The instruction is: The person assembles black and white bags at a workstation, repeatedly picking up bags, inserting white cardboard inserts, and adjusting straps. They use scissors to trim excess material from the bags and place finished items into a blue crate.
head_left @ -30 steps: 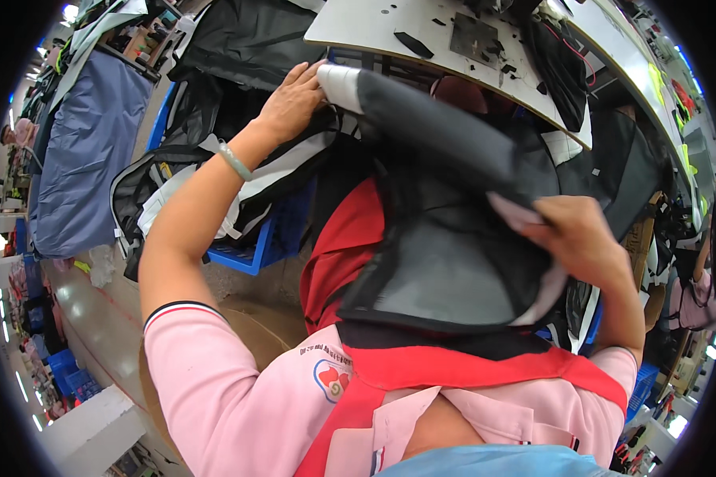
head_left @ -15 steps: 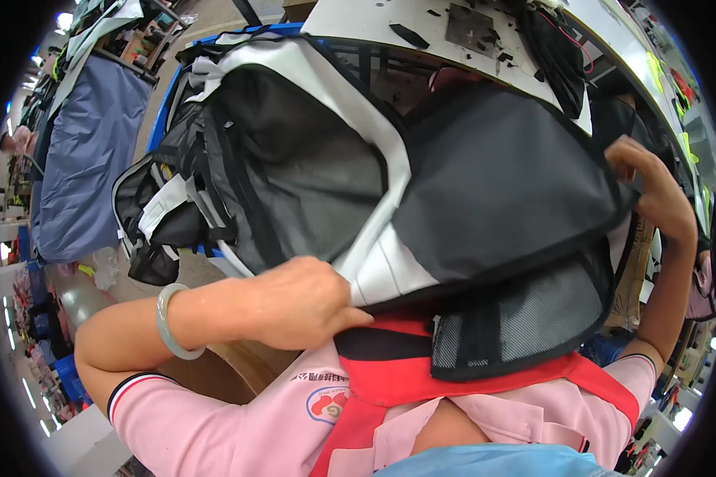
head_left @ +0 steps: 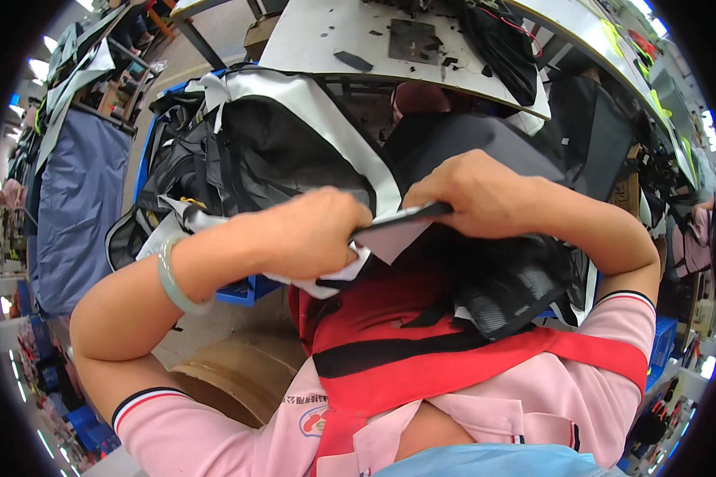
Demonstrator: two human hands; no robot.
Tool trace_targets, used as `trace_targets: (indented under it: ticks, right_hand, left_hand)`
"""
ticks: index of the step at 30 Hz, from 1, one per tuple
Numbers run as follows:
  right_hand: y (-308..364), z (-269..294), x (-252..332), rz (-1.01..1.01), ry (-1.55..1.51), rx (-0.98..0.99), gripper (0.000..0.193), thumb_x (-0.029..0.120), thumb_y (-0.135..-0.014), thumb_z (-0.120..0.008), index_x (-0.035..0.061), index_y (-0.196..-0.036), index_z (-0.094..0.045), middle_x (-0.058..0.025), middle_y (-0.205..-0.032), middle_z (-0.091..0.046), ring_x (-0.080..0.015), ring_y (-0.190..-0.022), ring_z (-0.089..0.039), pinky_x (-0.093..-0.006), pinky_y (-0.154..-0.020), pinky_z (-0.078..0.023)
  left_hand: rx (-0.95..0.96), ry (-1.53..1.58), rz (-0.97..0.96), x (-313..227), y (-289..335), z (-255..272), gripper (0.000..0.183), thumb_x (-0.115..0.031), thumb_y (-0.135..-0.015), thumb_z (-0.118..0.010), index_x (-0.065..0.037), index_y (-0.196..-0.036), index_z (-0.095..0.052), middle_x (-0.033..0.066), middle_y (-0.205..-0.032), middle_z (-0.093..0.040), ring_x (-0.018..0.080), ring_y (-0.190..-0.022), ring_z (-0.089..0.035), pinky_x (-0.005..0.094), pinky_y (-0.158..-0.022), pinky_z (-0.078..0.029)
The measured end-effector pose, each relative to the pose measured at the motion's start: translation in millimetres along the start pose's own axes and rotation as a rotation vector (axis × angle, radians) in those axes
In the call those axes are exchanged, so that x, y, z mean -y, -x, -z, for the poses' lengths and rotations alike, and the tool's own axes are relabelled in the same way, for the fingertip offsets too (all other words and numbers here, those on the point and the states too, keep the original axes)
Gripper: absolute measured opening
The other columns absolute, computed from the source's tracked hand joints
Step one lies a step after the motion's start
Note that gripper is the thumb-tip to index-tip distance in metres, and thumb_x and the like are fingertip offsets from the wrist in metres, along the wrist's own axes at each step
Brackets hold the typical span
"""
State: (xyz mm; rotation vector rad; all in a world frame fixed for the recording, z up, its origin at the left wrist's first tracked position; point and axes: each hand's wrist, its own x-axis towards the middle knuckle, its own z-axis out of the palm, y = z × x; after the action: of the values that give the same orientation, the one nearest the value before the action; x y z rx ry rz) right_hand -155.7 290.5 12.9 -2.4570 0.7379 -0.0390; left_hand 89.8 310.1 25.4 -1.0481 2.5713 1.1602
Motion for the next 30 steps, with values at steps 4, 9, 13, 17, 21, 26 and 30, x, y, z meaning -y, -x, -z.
trace_targets:
  ticks: [4,9,13,17,21,26,30]
  right_hand:
    - [2.4,29.7,-39.2,-0.122,-0.158,-0.223,0.024,0.025,-0.091,-0.062,0.0051,-0.103,-0.068,-0.0213,-0.081,-0.065,-0.0370,-0.074,-0.061,-0.0402,-0.069,-0.047]
    - [10.1,72.5,-63.4,-0.389,-0.137,-0.348,0.023,0.023,-0.091,-0.062,0.0009,-0.098,-0.068,-0.0197,-0.075,-0.063,-0.0310,-0.069,-0.060,-0.0372,-0.065,-0.045]
    - [39.5,67.8,-62.0,-0.102,-0.103,-0.266,0.019,0.009,-0.081,-0.063,0.0014,-0.097,-0.068,-0.0206,-0.077,-0.063,-0.0344,-0.073,-0.061,-0.0387,-0.067,-0.047]
    - [40.6,72.5,-65.3,-0.239,-0.105,-0.301,0.017,0.005,-0.077,-0.065,-0.0007,-0.093,-0.066,-0.0186,-0.081,-0.065,-0.0352,-0.079,-0.063,-0.0374,-0.073,-0.049]
    - [12.3,99.4,-121.2,-0.442,-0.123,-0.485,0.029,0.025,-0.091,-0.065,-0.0040,-0.096,-0.063,-0.0123,-0.072,-0.058,-0.0202,-0.069,-0.053,-0.0311,-0.070,-0.046]
    - [6.2,98.4,-135.4,-0.365,-0.260,-0.425,0.024,0.019,-0.092,-0.065,-0.0044,-0.093,-0.062,-0.0068,-0.070,-0.055,-0.0085,-0.072,-0.047,-0.0277,-0.071,-0.044]
    - [7.3,88.5,-126.5,-0.228,-0.307,-0.389,0.018,0.013,-0.089,-0.065,-0.0014,-0.098,-0.065,-0.0126,-0.077,-0.063,-0.0176,-0.072,-0.054,-0.0306,-0.073,-0.046]
  left_hand:
    - [-0.414,-0.432,0.037,2.2,-44.8,36.8,0.018,-0.008,-0.076,-0.060,-0.003,-0.093,-0.063,0.0226,-0.074,-0.064,0.0414,-0.075,-0.063,0.0497,-0.067,-0.049]
    - [-0.511,-0.407,-0.058,-0.1,-96.8,77.6,0.019,-0.005,-0.080,-0.055,-0.002,-0.097,-0.061,0.0232,-0.077,-0.064,0.0430,-0.079,-0.062,0.0483,-0.069,-0.048]
    - [-0.067,-0.059,-0.130,-18.8,-86.7,64.8,0.024,-0.003,-0.079,-0.052,-0.001,-0.101,-0.062,0.0251,-0.084,-0.064,0.0444,-0.085,-0.061,0.0458,-0.074,-0.049]
    - [-0.177,-0.109,-0.050,-20.5,-93.8,85.9,0.033,-0.003,-0.076,-0.054,-0.001,-0.108,-0.062,0.0252,-0.089,-0.064,0.0430,-0.086,-0.063,0.0454,-0.078,-0.049]
    - [-0.540,-0.433,-0.179,10.1,-148.7,131.7,0.035,-0.001,-0.073,-0.055,-0.002,-0.108,-0.060,0.0219,-0.099,-0.063,0.0416,-0.094,-0.060,0.0439,-0.083,-0.047]
    - [-0.533,-0.435,-0.188,8.3,-148.4,118.0,0.029,0.001,-0.071,-0.056,-0.001,-0.100,-0.053,0.0176,-0.108,-0.054,0.0406,-0.093,-0.058,0.0479,-0.081,-0.047]
    - [-0.500,-0.318,-0.145,-6.3,-119.5,106.7,0.036,0.006,-0.071,-0.058,-0.004,-0.104,-0.047,0.0134,-0.122,-0.050,0.0360,-0.088,-0.056,0.0388,-0.078,-0.046]
